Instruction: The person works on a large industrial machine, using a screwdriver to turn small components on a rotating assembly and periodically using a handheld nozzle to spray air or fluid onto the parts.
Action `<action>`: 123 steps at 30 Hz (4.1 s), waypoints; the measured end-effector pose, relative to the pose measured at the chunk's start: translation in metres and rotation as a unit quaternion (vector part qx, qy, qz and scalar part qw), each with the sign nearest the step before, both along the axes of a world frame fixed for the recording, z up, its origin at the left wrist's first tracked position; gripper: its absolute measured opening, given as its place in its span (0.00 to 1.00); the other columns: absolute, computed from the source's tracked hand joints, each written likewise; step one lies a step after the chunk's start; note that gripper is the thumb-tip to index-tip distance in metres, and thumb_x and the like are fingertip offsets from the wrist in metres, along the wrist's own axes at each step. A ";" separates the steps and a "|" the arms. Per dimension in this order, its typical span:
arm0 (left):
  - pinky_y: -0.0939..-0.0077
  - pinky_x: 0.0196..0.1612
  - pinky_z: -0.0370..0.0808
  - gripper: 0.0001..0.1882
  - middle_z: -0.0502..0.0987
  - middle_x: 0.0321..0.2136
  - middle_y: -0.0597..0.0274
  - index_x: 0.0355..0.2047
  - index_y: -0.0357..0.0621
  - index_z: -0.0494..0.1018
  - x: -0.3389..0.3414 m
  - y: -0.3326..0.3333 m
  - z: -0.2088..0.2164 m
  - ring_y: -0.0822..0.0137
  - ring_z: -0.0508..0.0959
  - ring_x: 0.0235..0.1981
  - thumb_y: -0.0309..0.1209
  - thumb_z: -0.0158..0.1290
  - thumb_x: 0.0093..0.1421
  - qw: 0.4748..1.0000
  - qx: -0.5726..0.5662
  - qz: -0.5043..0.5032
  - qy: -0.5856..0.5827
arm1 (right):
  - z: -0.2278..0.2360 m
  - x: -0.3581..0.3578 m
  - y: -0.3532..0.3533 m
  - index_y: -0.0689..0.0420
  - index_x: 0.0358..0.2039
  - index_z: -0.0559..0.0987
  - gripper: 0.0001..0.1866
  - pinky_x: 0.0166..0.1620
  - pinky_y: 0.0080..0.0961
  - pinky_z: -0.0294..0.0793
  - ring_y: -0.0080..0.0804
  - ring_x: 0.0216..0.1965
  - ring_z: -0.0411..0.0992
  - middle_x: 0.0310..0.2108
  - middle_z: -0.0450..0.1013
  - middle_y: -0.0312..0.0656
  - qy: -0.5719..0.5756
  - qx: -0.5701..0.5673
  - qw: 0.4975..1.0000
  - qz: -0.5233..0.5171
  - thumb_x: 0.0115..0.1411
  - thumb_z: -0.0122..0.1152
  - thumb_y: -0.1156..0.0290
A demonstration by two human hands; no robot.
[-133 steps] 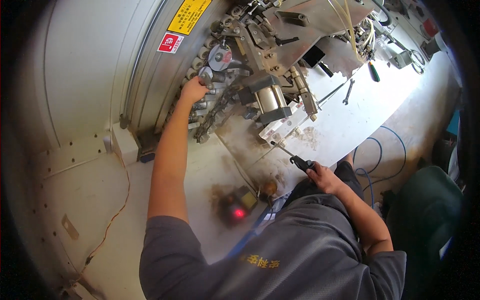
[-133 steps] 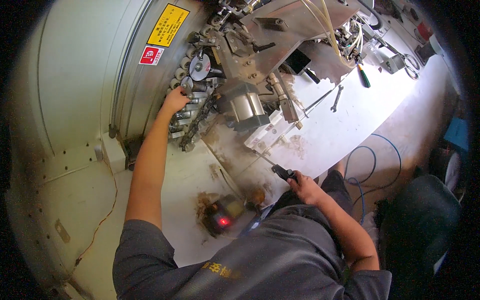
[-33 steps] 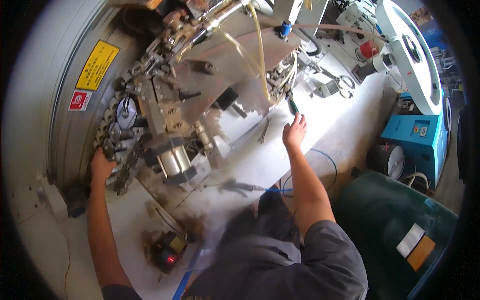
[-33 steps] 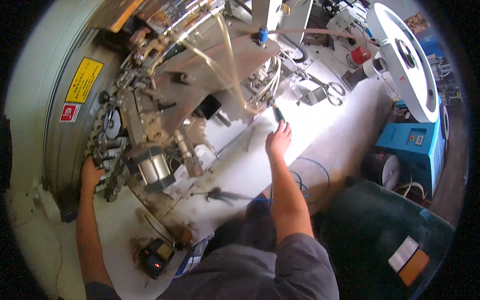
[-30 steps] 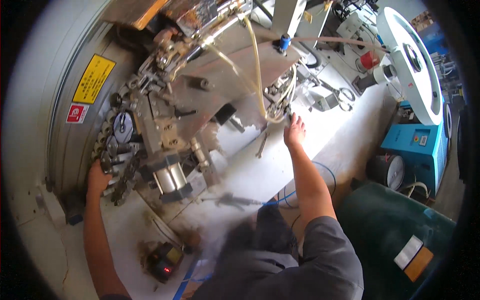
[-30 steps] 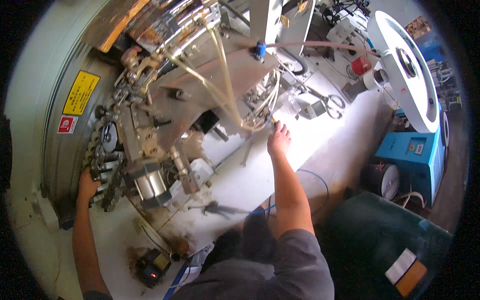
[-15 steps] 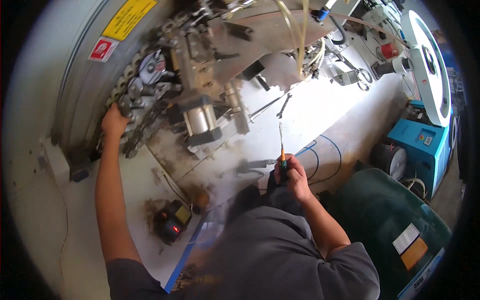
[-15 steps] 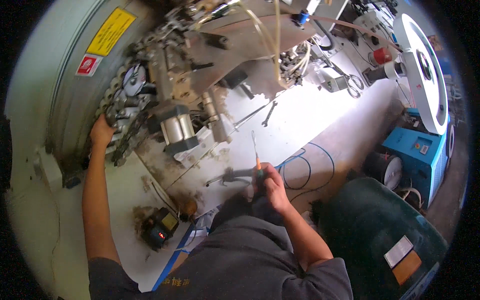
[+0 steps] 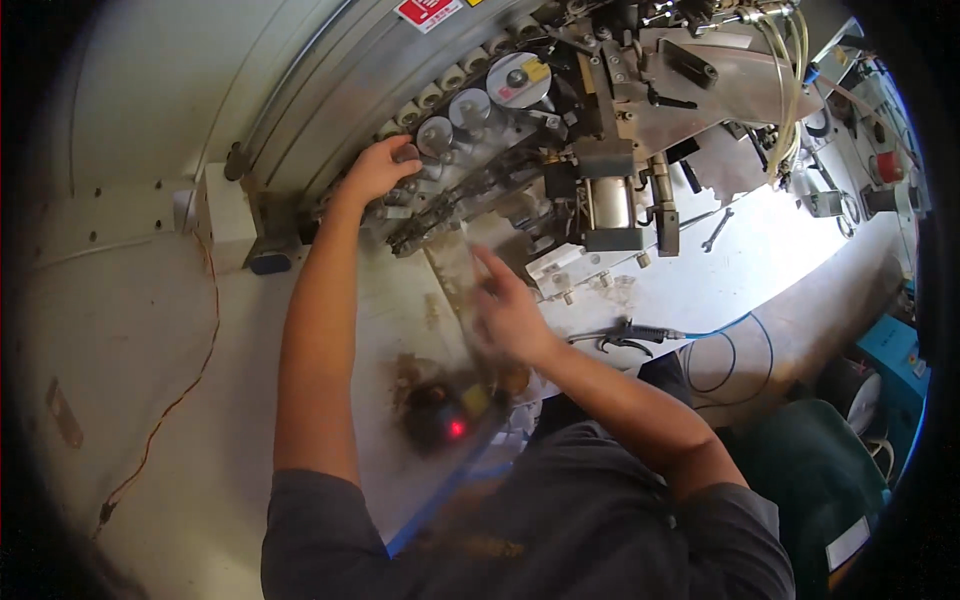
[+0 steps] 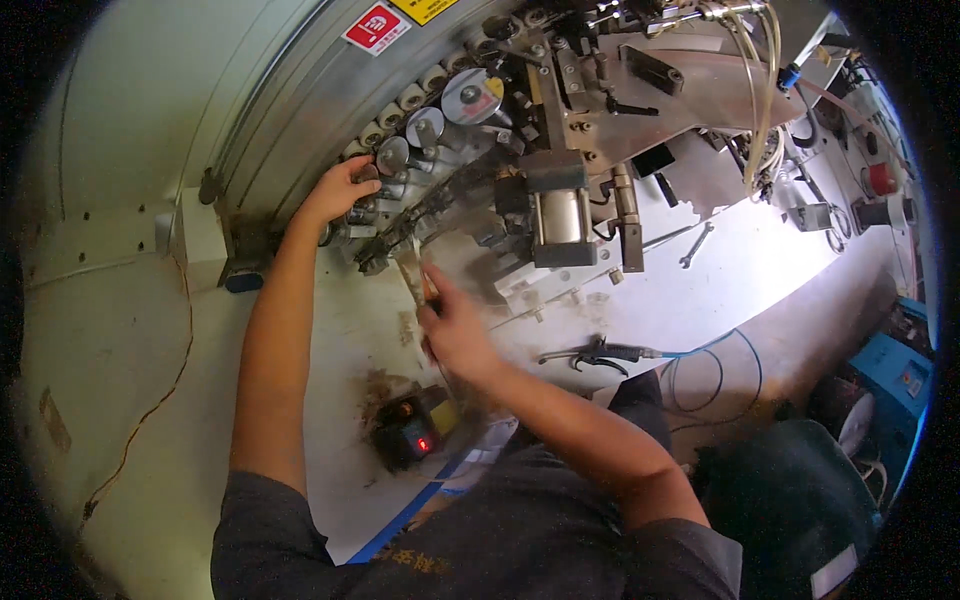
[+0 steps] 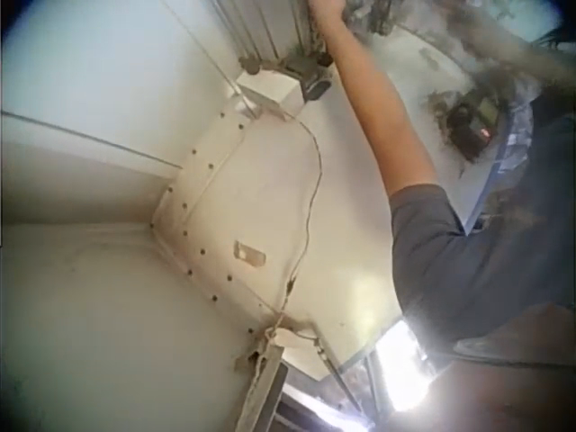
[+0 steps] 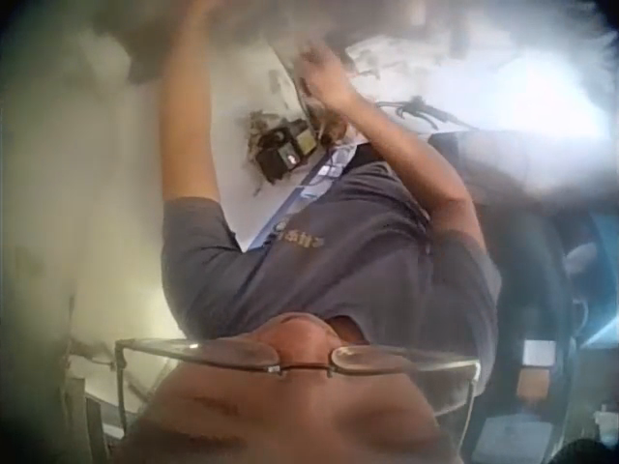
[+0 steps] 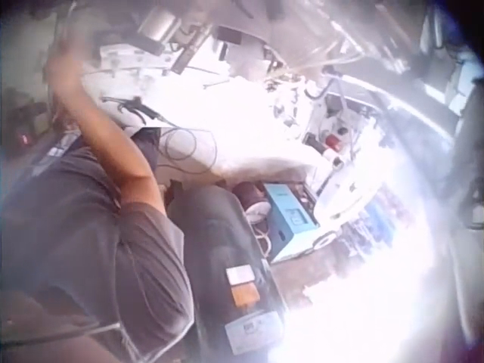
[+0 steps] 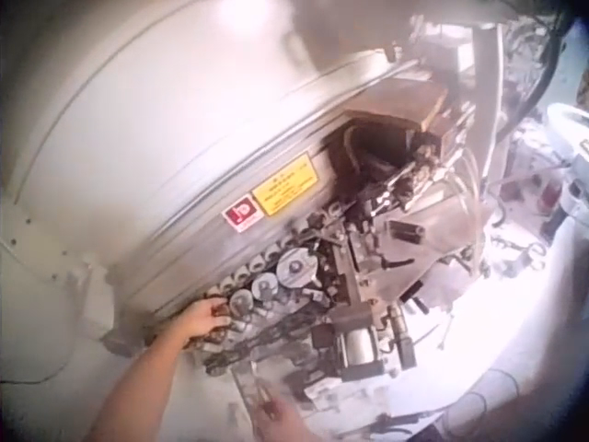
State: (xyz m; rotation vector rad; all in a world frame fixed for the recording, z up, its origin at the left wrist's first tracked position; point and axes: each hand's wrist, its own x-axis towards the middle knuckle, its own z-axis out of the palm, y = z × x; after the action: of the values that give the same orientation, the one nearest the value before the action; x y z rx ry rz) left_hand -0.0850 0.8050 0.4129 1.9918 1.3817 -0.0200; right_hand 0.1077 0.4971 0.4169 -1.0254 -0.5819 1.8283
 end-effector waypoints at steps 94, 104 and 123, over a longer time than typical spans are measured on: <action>0.62 0.53 0.74 0.32 0.81 0.45 0.58 0.54 0.47 0.74 0.026 -0.036 -0.013 0.54 0.80 0.49 0.36 0.64 0.46 0.976 0.198 0.078 0.044 | -0.044 -0.043 0.132 0.60 0.63 0.70 0.24 0.15 0.27 0.63 0.27 0.13 0.65 0.22 0.68 0.38 0.102 -0.108 0.982 -0.113 0.65 0.45 0.74; 0.59 0.52 0.75 0.31 0.81 0.45 0.59 0.51 0.47 0.75 0.027 -0.033 -0.016 0.49 0.79 0.48 0.37 0.64 0.44 0.975 0.207 0.075 0.033 | -0.045 -0.041 0.137 0.59 0.65 0.69 0.25 0.14 0.26 0.60 0.26 0.12 0.64 0.22 0.69 0.38 0.120 -0.109 0.978 -0.131 0.66 0.47 0.73; 0.61 0.51 0.75 0.32 0.80 0.45 0.57 0.53 0.46 0.74 0.025 -0.029 -0.021 0.52 0.79 0.46 0.36 0.64 0.45 0.975 0.212 0.060 0.029 | -0.047 -0.042 0.136 0.59 0.67 0.66 0.29 0.15 0.26 0.61 0.27 0.13 0.64 0.23 0.69 0.38 0.116 -0.122 0.980 -0.105 0.65 0.46 0.74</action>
State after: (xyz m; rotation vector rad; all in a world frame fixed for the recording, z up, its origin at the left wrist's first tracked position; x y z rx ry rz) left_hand -0.0604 0.7762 0.3921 2.2571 1.6483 0.2983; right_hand 0.0658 0.6327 0.3696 -0.9735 -0.1038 1.8257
